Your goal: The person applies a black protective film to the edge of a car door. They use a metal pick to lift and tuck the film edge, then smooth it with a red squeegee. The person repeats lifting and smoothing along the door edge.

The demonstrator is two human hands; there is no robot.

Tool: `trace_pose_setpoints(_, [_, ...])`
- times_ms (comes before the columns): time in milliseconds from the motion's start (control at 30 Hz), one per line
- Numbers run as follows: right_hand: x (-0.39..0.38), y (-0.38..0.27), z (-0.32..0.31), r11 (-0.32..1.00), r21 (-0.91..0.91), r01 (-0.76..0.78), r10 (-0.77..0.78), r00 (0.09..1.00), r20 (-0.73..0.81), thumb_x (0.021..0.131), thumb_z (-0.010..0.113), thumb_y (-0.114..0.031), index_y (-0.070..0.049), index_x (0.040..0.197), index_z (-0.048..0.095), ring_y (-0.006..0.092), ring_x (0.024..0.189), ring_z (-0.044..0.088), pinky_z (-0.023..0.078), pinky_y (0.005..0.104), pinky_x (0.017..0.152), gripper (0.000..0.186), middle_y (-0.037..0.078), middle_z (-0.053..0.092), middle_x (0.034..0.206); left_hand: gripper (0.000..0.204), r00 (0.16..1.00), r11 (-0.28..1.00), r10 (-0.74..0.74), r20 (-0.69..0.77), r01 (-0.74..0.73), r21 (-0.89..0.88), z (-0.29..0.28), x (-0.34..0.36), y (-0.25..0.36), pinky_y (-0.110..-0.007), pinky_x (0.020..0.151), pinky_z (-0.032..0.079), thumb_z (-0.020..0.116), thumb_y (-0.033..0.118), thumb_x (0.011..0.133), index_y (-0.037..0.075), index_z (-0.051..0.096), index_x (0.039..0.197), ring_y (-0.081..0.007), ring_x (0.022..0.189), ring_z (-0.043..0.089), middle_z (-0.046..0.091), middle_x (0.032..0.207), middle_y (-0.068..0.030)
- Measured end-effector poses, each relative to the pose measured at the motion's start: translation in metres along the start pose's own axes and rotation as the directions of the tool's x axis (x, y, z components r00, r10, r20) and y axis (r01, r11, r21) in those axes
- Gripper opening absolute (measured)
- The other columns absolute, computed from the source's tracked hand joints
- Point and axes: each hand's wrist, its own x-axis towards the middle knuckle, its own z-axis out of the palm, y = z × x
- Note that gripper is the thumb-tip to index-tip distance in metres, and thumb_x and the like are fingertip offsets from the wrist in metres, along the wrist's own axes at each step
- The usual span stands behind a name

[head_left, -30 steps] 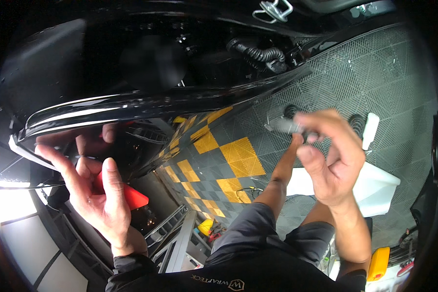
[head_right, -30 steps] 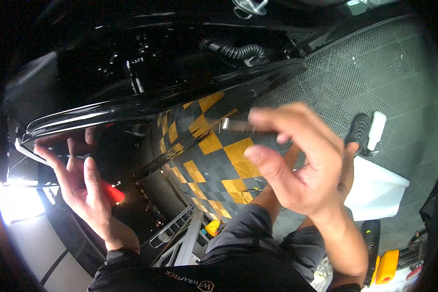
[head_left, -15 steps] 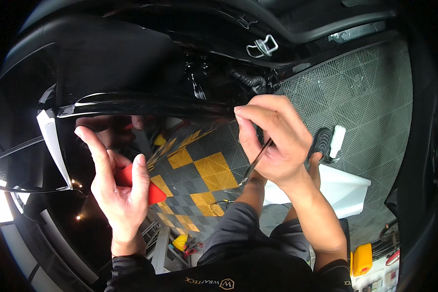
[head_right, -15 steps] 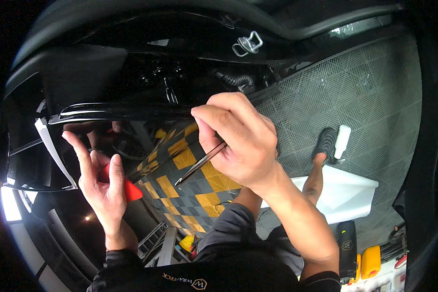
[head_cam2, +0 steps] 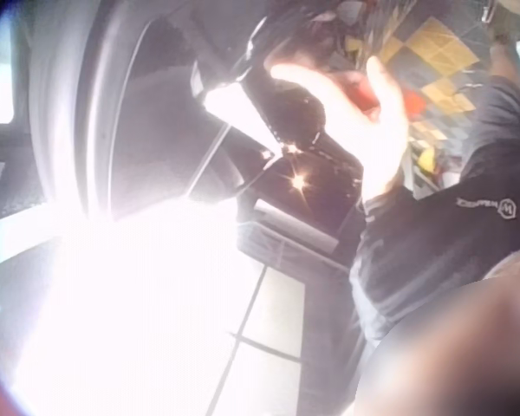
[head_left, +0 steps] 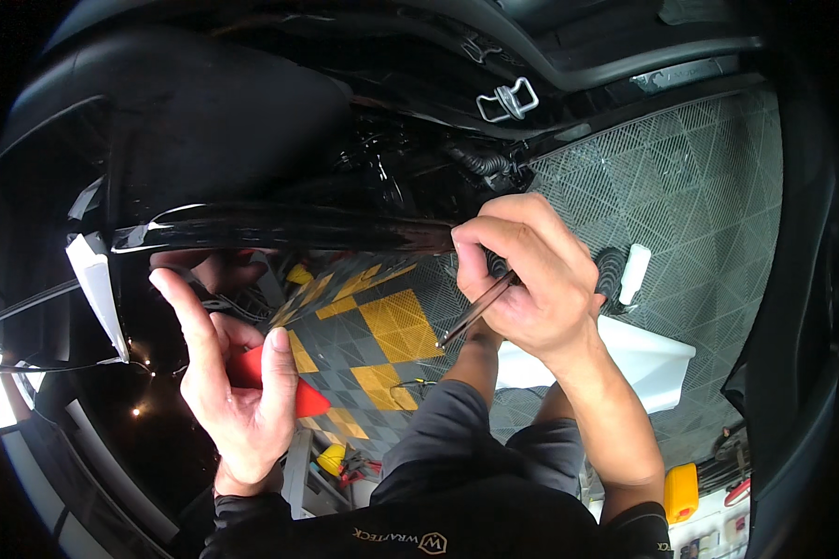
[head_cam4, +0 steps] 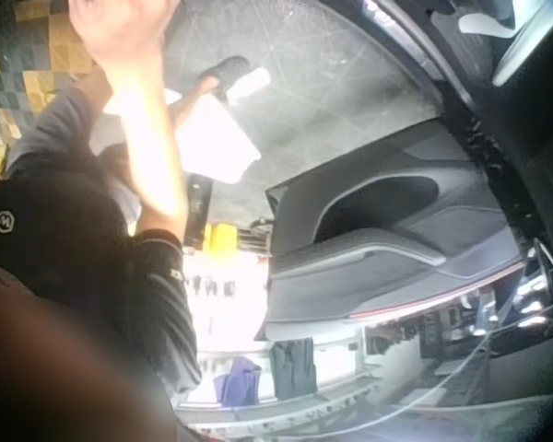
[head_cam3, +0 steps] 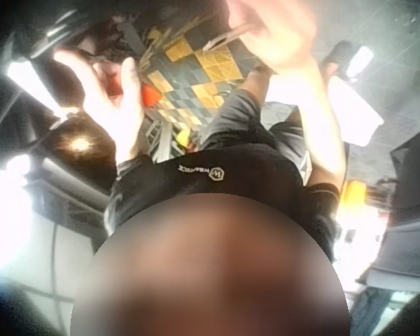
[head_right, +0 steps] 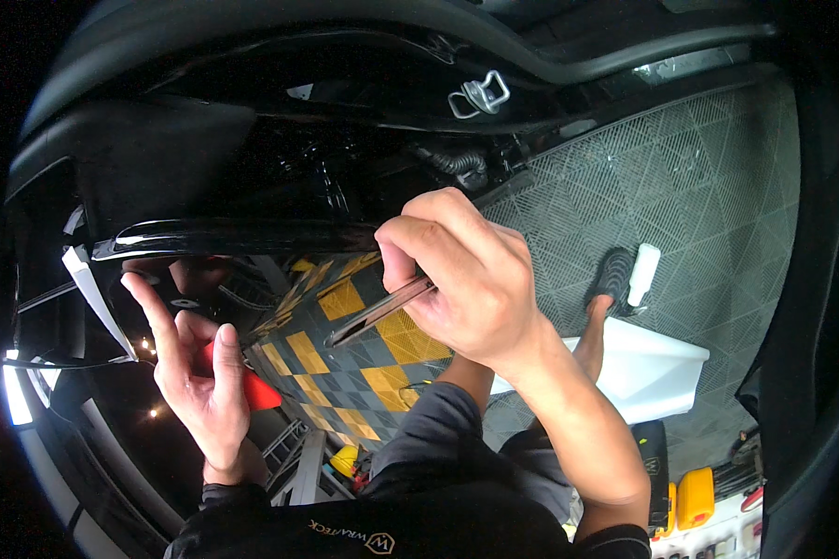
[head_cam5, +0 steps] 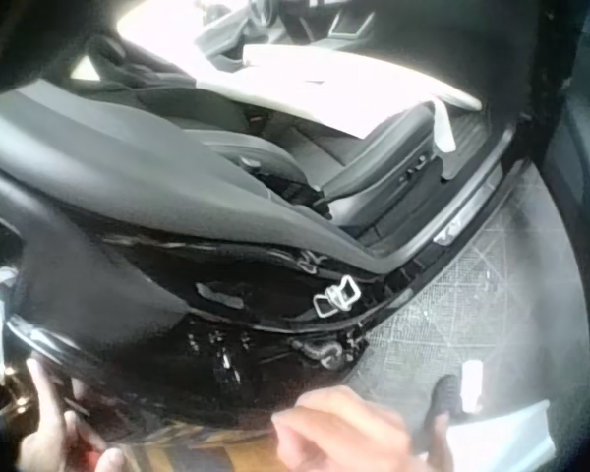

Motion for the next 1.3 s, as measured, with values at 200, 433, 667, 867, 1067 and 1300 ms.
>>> trace_pose_setpoints(200, [0.004,0.001,-0.003,0.998,0.044,-0.041,0.038,0.998,0.059,0.072,0.081,0.012,0.002,0.095,0.073,0.0177,0.071,0.065,0.05,0.0275,0.057,0.025,0.01,0.068,0.09,0.097,1.0,1.0,0.006,0.023,-0.006,0.014,0.0,0.001,0.001,-0.023,0.064,0.047,0.071,0.011,0.096,0.002,0.013,0.172,-0.0095,0.063,0.055,0.06,0.073,-0.0031])
trace_pose_setpoints(433, [-0.004,-0.001,-0.026,0.984,0.036,-0.174,0.17,0.982,0.086,0.076,0.082,0.01,0.001,0.121,0.071,0.0086,0.065,0.055,0.043,0.0222,0.053,0.047,0.008,0.069,0.093,0.095,0.999,0.999,0.049,0.011,-0.048,-0.022,0.0,0.003,-0.006,-0.022,0.065,0.043,0.07,0.009,0.096,-0.002,0.012,0.171,-0.0082,0.064,0.05,0.057,0.073,-0.002])
trace_pose_setpoints(667, [-0.004,0.011,-0.012,0.991,-0.123,0.059,-0.058,0.998,0.011,0.078,0.087,0.0,0.002,0.104,0.077,0.0169,0.065,0.068,0.053,0.0264,0.052,0.028,0.01,0.07,0.091,0.095,0.999,0.995,0.032,-0.005,-0.032,-0.09,0.003,0.002,-0.009,-0.02,0.064,0.041,0.069,0.009,0.097,-0.003,0.01,0.171,-0.0071,0.064,0.051,0.059,0.074,-0.0027])
trace_pose_setpoints(867, [0.016,0.02,-0.02,0.979,-0.064,0.193,-0.178,0.966,0.184,0.076,0.087,0.006,0.005,0.097,0.077,0.0197,0.061,0.068,0.052,0.0278,0.05,0.023,0.012,0.071,0.085,0.093,0.999,0.998,0.05,-0.003,-0.05,-0.05,0.005,0.003,-0.014,-0.023,0.066,0.038,0.065,0.016,0.099,0.005,0.011,0.173,-0.0072,0.066,0.048,0.055,0.076,-0.0004])
trace_pose_setpoints(1067, [0.023,0.02,-0.017,0.968,-0.049,0.247,-0.233,0.952,0.2,0.074,0.086,0.007,0.006,0.093,0.076,0.0189,0.058,0.067,0.051,0.0256,0.046,0.022,0.011,0.069,0.082,0.097,0.995,0.993,0.098,0.035,-0.095,-0.064,0.0,0.006,-0.019,-0.022,0.066,0.048,0.069,0.008,0.094,-0.003,0.011,0.171,-0.0102,0.065,0.06,0.065,0.077,-0.0057])
trace_pose_setpoints(1300, [0.014,0.015,-0.009,0.972,-0.103,0.211,-0.198,0.973,0.12,0.076,0.083,0.007,0.006,0.094,0.073,0.017,0.061,0.067,0.054,0.0265,0.05,0.02,0.01,0.067,0.083,0.098,0.997,0.996,0.078,0.025,-0.077,-0.037,0.003,0.006,-0.018,-0.021,0.066,0.047,0.069,0.007,0.094,-0.003,0.01,0.171,-0.0099,0.065,0.06,0.065,0.077,-0.006])
